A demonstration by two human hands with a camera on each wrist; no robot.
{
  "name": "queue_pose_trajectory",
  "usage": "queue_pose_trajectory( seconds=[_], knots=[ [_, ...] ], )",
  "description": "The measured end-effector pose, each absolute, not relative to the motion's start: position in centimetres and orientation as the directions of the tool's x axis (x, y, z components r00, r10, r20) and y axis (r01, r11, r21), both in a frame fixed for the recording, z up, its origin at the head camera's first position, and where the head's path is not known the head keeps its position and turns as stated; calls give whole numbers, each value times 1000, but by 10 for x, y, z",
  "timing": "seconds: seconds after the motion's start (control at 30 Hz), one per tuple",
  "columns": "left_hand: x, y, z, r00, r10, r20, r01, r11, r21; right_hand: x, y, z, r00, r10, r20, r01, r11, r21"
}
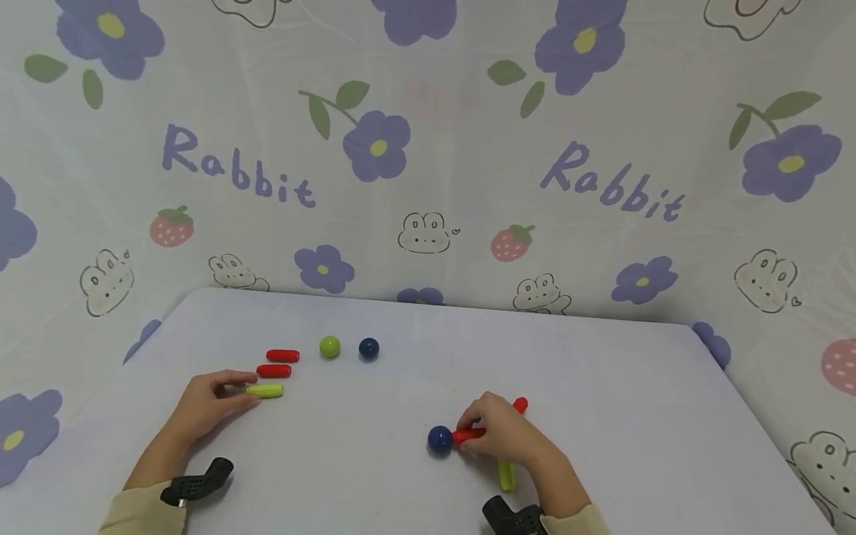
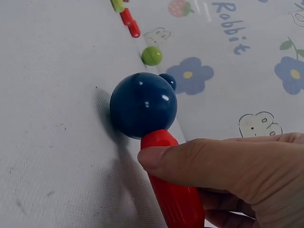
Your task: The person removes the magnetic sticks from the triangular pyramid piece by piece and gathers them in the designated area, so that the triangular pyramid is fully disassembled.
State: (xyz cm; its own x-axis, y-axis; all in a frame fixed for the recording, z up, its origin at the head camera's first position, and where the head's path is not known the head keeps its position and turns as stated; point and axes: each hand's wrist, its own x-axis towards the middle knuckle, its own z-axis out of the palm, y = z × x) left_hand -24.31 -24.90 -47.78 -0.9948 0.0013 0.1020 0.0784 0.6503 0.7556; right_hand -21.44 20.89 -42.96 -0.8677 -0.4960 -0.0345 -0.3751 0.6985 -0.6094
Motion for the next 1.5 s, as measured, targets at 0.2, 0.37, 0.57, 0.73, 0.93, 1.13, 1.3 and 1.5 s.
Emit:
queue_pose_trajectory(
  seconds=[0.2,0.37,0.57,0.73,0.93,1.13,1.3,1.5],
  knots=[
    [-245,-239,-470,-992,-38,124,74,620,781,-216,210,-431,-871,-490,-40,-365,699,-616],
    [-243,-215,-461,-990,-24,138,92,632,770,-217,209,-433,-861,-508,-26,-388,690,-611],
    [-238,-169,-452,-979,31,202,174,649,741,-219,203,-435,-841,-541,27,-454,676,-581],
    [-229,-134,-449,-970,109,219,236,652,720,-218,195,-437,-828,-559,31,-471,664,-581],
    [-216,-104,-449,-953,257,161,292,640,711,-213,181,-440,-811,-584,32,-491,651,-579],
    [-203,-84,-450,-907,408,106,369,648,666,-208,168,-439,-800,-599,30,-516,663,-542],
    [-197,-74,-453,-880,469,78,393,627,672,-203,161,-438,-801,-598,25,-510,660,-551],
    [-195,-69,-461,-852,516,90,429,587,687,-200,158,-439,-804,-594,21,-506,666,-548]
  ],
)
